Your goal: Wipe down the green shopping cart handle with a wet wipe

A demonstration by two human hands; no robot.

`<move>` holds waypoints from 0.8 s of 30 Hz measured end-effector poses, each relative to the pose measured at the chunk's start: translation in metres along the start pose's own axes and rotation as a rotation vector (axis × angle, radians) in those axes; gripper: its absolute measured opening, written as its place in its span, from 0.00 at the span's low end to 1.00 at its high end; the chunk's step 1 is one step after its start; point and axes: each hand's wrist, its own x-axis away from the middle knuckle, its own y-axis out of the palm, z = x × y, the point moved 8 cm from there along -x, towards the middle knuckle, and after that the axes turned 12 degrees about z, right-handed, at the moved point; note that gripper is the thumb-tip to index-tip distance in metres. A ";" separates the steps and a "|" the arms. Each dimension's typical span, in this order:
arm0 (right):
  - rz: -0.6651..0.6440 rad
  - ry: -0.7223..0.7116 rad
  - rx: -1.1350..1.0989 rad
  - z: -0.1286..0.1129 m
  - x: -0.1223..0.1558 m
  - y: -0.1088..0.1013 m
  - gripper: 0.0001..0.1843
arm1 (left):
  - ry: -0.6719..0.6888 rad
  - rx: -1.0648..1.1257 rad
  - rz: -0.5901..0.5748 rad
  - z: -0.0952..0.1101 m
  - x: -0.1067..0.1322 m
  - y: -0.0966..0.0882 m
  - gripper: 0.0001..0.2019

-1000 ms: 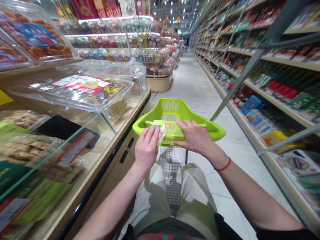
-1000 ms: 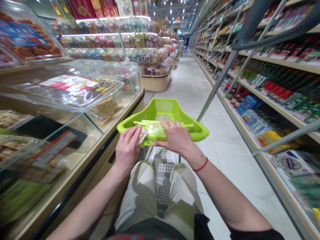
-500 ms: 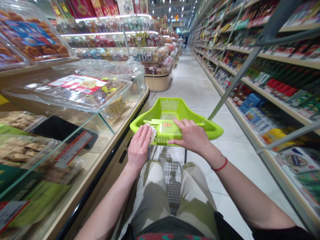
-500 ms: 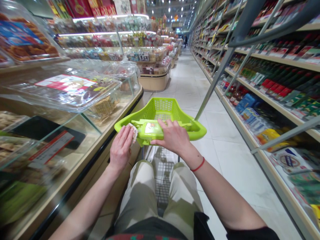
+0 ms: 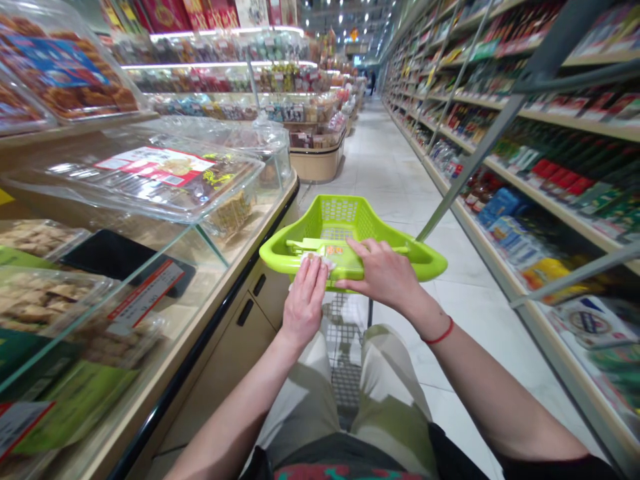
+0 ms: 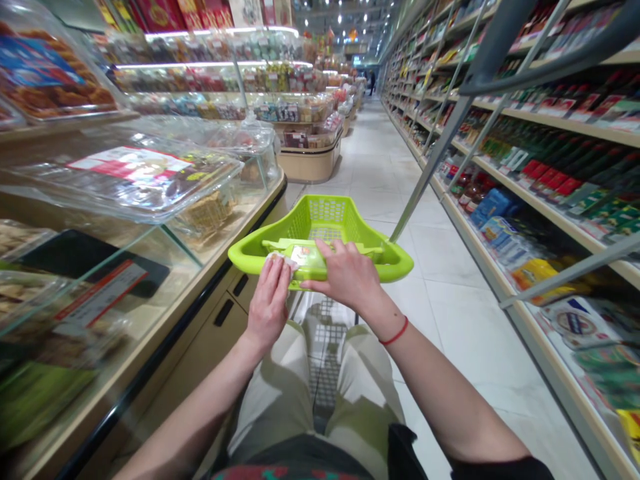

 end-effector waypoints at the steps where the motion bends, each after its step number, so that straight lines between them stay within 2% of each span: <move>1: -0.003 -0.001 0.002 0.000 0.000 0.000 0.47 | 0.018 -0.011 -0.003 -0.005 0.002 -0.002 0.32; 6: -0.006 0.005 0.002 0.000 0.000 -0.001 0.47 | -0.002 -0.060 0.021 -0.050 0.008 -0.021 0.32; 9: 0.004 0.003 -0.005 -0.001 0.000 -0.001 0.47 | -0.130 -0.086 0.084 -0.077 0.008 -0.030 0.34; 11: 0.005 0.006 -0.007 0.000 0.000 -0.001 0.47 | -0.223 -0.081 0.109 -0.084 0.009 -0.030 0.35; 13: 0.010 0.011 -0.005 0.001 0.000 -0.001 0.47 | -0.278 -0.059 0.128 -0.078 0.011 -0.026 0.36; 15: 0.021 0.011 -0.004 0.003 0.001 -0.001 0.47 | -0.282 -0.034 0.141 -0.061 0.013 -0.020 0.36; 18: 0.035 0.005 -0.008 0.005 0.001 -0.002 0.47 | -0.171 0.018 0.095 -0.026 0.016 -0.004 0.35; 20: 0.040 0.002 -0.011 0.005 0.001 -0.002 0.46 | -0.093 0.022 0.079 -0.012 0.019 0.003 0.34; 22: 0.047 -0.001 -0.012 0.005 0.001 -0.002 0.46 | -0.043 -0.007 0.086 -0.011 0.022 0.004 0.34; 24: 0.055 -0.008 -0.017 0.004 0.002 -0.003 0.45 | -0.017 -0.032 0.086 -0.021 0.023 0.001 0.34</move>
